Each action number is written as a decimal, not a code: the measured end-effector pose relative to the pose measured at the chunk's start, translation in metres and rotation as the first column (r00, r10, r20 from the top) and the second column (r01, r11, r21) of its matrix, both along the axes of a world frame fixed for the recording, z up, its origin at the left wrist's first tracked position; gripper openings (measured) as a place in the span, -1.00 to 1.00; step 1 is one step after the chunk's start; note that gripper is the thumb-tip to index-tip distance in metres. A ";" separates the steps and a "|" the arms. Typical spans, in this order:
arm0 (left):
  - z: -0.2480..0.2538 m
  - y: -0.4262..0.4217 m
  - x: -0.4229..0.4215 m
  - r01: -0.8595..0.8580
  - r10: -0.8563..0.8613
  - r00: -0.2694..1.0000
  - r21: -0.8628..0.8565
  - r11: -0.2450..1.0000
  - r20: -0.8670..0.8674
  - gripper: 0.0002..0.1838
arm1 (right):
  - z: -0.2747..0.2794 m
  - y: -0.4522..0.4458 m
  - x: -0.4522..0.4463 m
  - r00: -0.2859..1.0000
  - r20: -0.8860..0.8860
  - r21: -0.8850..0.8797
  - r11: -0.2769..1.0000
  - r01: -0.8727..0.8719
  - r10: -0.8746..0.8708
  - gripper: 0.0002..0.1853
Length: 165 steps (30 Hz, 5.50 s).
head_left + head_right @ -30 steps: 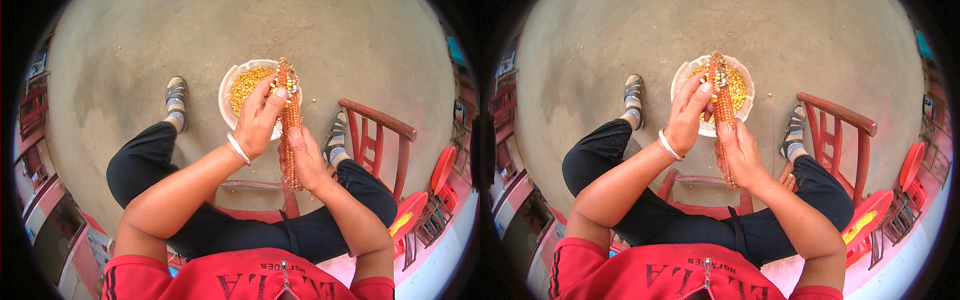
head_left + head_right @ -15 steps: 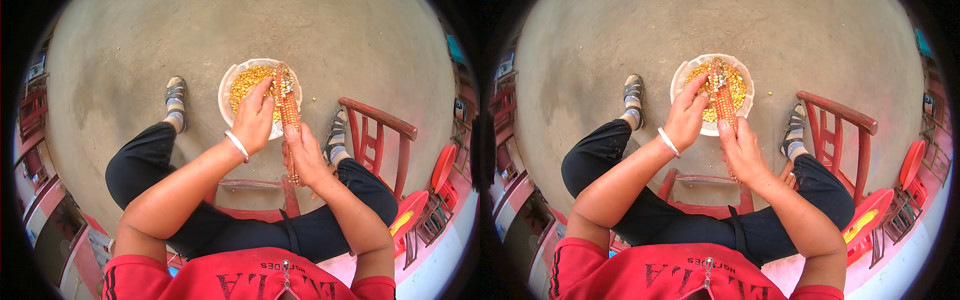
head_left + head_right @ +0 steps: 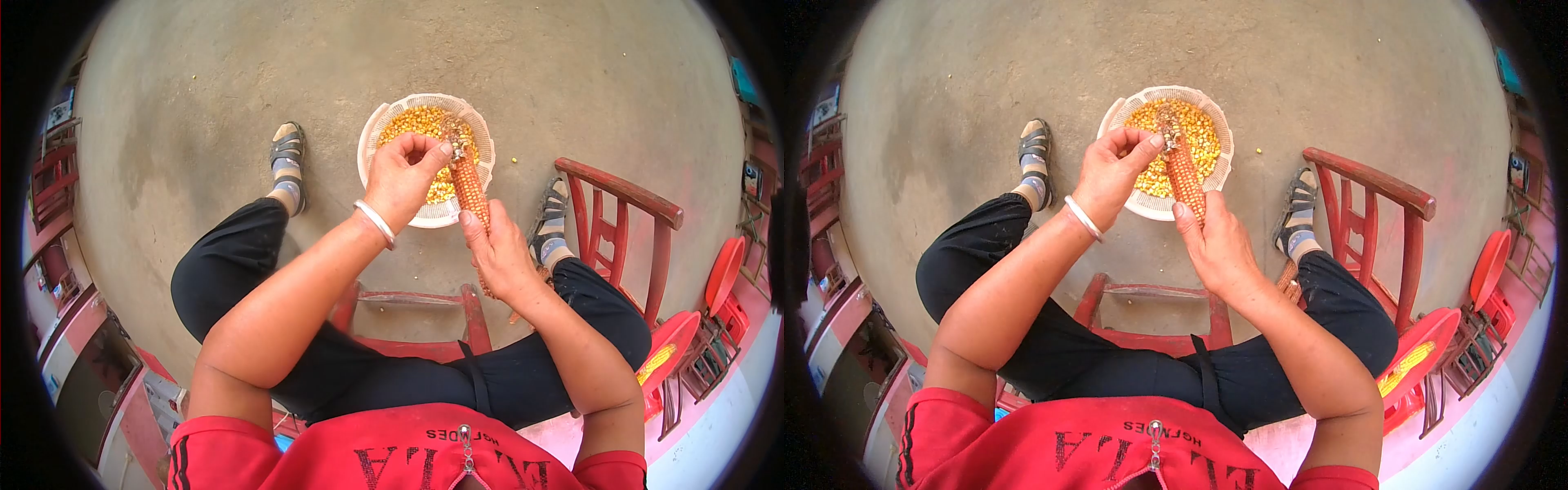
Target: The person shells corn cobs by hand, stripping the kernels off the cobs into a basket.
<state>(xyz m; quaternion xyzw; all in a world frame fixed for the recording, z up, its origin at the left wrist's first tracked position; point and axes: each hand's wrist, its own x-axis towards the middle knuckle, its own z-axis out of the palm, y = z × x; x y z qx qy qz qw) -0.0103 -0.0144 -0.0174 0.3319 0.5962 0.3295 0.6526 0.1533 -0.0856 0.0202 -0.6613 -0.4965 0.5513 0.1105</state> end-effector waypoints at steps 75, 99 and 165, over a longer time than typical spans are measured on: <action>0.013 -0.020 0.007 0.220 -0.127 0.956 -0.357 0.908 0.265 -0.63 | -0.039 -0.004 0.019 0.647 -0.491 -0.640 0.745 0.187 -0.584 -0.35; 0.013 -0.037 -0.029 0.181 0.229 0.852 -0.676 0.714 0.470 -0.54 | -0.293 0.038 0.142 0.787 0.616 0.080 0.996 -0.031 -0.025 -0.77; 0.175 -0.219 0.039 0.407 -0.382 0.910 0.169 0.898 -0.158 -0.66 | -0.167 -0.387 0.171 0.444 0.415 0.025 0.497 0.867 -0.794 -0.44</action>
